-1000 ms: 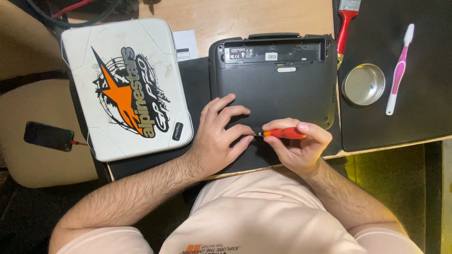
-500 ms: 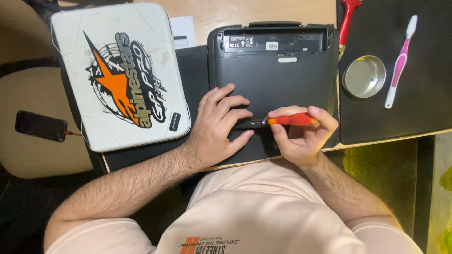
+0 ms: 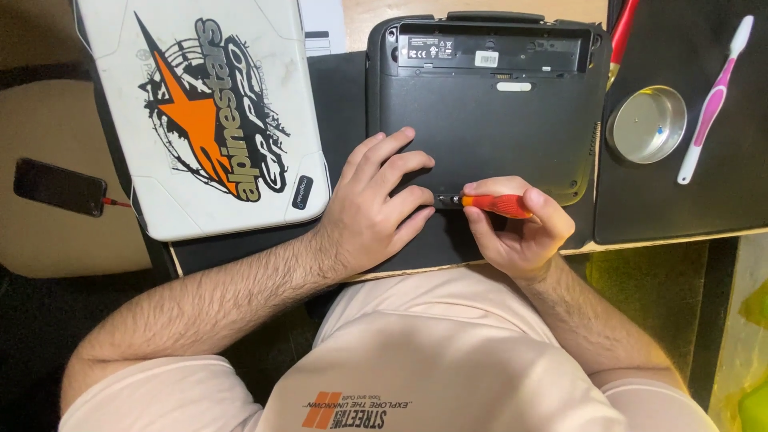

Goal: Disassembling a laptop by removing screws and the battery, then testing the keyboard on a netbook.

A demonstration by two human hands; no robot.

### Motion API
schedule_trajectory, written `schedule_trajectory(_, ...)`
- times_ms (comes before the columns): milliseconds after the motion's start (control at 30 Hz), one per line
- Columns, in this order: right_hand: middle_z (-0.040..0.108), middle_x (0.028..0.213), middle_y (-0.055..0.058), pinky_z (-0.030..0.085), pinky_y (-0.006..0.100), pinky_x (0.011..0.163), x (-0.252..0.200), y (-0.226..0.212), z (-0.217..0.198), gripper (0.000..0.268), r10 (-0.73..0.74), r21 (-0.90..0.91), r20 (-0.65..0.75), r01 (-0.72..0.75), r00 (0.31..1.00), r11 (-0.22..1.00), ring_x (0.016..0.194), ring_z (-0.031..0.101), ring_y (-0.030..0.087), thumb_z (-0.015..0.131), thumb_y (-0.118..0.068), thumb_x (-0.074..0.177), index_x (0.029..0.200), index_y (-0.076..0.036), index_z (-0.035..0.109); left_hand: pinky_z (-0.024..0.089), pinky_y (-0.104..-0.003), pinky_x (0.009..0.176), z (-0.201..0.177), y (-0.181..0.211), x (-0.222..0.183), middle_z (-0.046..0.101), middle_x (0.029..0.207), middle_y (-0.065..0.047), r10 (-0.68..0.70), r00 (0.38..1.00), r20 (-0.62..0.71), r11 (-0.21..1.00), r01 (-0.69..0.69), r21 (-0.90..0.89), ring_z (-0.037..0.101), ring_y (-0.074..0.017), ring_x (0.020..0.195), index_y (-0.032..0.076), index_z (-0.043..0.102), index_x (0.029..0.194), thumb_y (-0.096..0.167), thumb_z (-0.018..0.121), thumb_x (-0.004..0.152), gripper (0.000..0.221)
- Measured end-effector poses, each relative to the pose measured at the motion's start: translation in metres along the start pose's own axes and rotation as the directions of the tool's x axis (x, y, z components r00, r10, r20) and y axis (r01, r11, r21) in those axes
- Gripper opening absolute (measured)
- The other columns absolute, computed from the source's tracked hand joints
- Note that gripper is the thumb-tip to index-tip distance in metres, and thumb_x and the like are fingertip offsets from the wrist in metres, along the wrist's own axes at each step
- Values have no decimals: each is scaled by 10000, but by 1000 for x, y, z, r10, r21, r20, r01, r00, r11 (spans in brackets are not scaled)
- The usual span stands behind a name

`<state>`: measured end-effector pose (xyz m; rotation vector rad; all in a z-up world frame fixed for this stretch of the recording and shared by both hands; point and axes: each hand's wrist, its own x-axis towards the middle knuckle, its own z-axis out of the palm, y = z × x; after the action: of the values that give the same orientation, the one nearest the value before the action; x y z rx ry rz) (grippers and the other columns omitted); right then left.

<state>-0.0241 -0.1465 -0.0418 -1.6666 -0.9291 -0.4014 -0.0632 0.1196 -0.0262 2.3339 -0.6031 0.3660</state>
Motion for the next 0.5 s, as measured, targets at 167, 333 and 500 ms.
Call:
schedule_trajectory(167, 813, 1137, 387, 690, 584, 827, 1, 0, 1, 770, -8, -2, 24, 8, 1000, 1000, 953, 823, 488, 815, 117, 1108, 1654, -4, 286, 408, -697, 1410, 1, 0, 0, 691, 1543, -78, 8, 1000, -16, 1000, -8, 12, 565, -441, 1671, 170, 805, 1146, 285, 869, 1174, 134)
schedule_trajectory(333, 817, 1132, 370, 691, 566, 809, 7, 0, 2, 713, -32, 1, 46, 32, 998, 999, 950, 827, 479, 796, 121, 1129, 1644, 12, 315, 412, -695, 1406, 2, 0, 0, 694, 1536, -85, 19, 999, -31, 1000, -18, 18, 577, -442, 1661, 167, 800, 1137, 285, 851, 1184, 137)
schedule_trajectory(500, 851, 1111, 348, 696, 564, 743, 6, 2, 2, 709, -53, -17, 53, 54, 997, 998, 911, 852, 469, 858, 128, 1069, 1578, 25, 375, 412, -699, 1403, 2, -1, 1, 694, 1527, -89, 24, 999, -33, 1000, -23, 18, 579, -441, 1657, 157, 804, 1135, 266, 868, 1173, 132)
